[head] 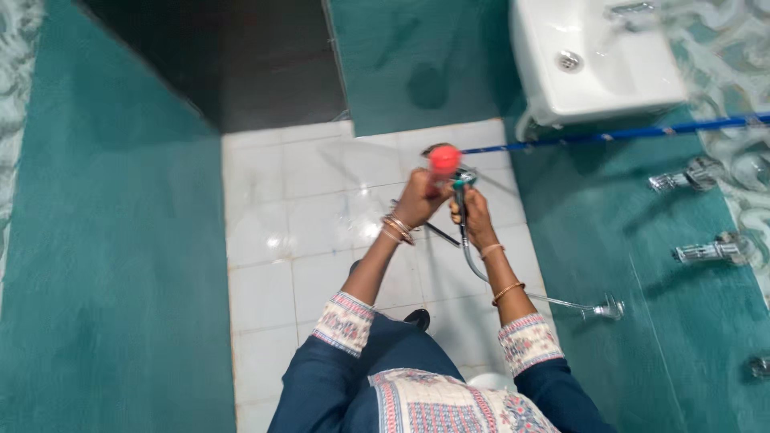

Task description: The person cleans a bathroom floor by spraying a cleaning solution from a bottle and then using a squeegee to push the liquid across the tiled surface towards a drain.

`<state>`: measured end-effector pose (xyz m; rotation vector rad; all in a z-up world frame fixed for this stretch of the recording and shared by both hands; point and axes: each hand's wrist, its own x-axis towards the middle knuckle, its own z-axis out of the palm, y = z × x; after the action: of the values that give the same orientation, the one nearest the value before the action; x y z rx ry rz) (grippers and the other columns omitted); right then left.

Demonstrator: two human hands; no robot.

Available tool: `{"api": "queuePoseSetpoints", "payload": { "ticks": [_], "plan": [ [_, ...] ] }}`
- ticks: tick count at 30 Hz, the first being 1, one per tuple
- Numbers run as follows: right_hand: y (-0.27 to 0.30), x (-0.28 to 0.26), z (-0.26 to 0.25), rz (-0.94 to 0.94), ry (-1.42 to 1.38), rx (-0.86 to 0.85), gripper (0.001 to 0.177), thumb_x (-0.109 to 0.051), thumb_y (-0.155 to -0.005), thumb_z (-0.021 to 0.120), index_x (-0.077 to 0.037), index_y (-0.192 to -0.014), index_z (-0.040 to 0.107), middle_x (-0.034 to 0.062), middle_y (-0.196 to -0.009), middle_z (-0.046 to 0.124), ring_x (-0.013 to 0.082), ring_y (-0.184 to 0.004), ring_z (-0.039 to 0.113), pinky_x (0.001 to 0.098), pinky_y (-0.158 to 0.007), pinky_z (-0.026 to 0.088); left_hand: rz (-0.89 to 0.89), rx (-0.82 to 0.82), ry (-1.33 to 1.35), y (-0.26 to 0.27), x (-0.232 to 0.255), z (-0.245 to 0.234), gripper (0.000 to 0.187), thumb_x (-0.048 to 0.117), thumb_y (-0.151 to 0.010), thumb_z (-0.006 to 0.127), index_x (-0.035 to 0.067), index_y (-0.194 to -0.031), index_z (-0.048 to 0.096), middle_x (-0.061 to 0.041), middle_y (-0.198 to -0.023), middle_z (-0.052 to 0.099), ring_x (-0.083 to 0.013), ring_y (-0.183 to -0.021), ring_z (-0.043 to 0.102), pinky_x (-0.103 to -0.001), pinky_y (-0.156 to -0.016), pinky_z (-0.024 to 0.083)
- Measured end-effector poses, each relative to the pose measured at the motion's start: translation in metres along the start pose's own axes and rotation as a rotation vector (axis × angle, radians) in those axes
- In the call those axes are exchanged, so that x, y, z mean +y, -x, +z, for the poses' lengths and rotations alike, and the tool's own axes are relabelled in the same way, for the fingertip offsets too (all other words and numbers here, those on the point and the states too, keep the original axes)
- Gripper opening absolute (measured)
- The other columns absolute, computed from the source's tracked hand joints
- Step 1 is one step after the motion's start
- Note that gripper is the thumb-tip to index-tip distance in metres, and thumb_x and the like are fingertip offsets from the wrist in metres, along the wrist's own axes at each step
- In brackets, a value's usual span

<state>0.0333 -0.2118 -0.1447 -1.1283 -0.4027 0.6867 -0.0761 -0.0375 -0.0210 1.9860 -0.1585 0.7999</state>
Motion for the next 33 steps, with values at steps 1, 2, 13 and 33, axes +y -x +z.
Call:
{"api": "queuePoseSetpoints", "payload": {
  "ticks": [1, 2, 13, 33],
  "plan": [
    [0.001, -0.003, -0.004, 0.016, 0.015, 0.012, 0.051, -0.056, -0.102, 0.05, -0.007, -0.115, 0.055, 0.0031, -0.078, 0.057, 0.0076, -0.06, 0.051, 0.0206, -0.051, 0.043, 0.018, -0.037, 0.021, -0.004, 0.002, 0.004, 0.018, 0.014, -0.091, 0.08, 0.0, -0.088, 0.07, -0.011, -0.063, 0.059, -0.0163, -0.06, 0.05, -0.035, -0.061, 0.044],
    [0.003, -0.006, 0.0, 0.001, 0.014, 0.048, 0.051, -0.056, -0.102, 0.05, -0.007, -0.115, 0.055, 0.0031, -0.078, 0.057, 0.0076, -0.06, 0.051, 0.0206, -0.051, 0.043, -0.109, -0.034, 0.16, -0.005, 0.007, -0.001, 0.019, 0.016, -0.092, 0.076, 0.001, -0.085, 0.066, -0.006, -0.063, 0.059, -0.0126, -0.059, 0.051, -0.032, -0.057, 0.044],
    [0.02, -0.026, -0.006, -0.063, 0.107, 0.18, 0.054, -0.057, -0.104, 0.047, -0.004, -0.111, 0.057, 0.0023, -0.073, 0.055, 0.0072, -0.057, 0.049, 0.0201, -0.05, 0.042, -0.221, -0.127, 0.442, -0.035, 0.018, -0.009, 0.045, 0.019, -0.098, 0.074, 0.005, -0.07, 0.041, 0.003, -0.066, 0.04, -0.0096, -0.064, 0.036, -0.029, -0.056, 0.032],
    [0.012, -0.065, 0.001, -0.149, 0.264, 0.63, 0.046, -0.048, -0.107, 0.047, -0.003, -0.112, 0.056, 0.002, -0.075, 0.055, 0.0059, -0.06, 0.049, 0.0205, -0.053, 0.044, -0.157, -0.409, 0.401, -0.12, -0.017, 0.008, 0.03, 0.011, -0.089, 0.075, 0.004, -0.069, 0.054, 0.002, -0.057, 0.049, -0.0079, -0.053, 0.043, -0.029, -0.051, 0.037]
  ]
}}
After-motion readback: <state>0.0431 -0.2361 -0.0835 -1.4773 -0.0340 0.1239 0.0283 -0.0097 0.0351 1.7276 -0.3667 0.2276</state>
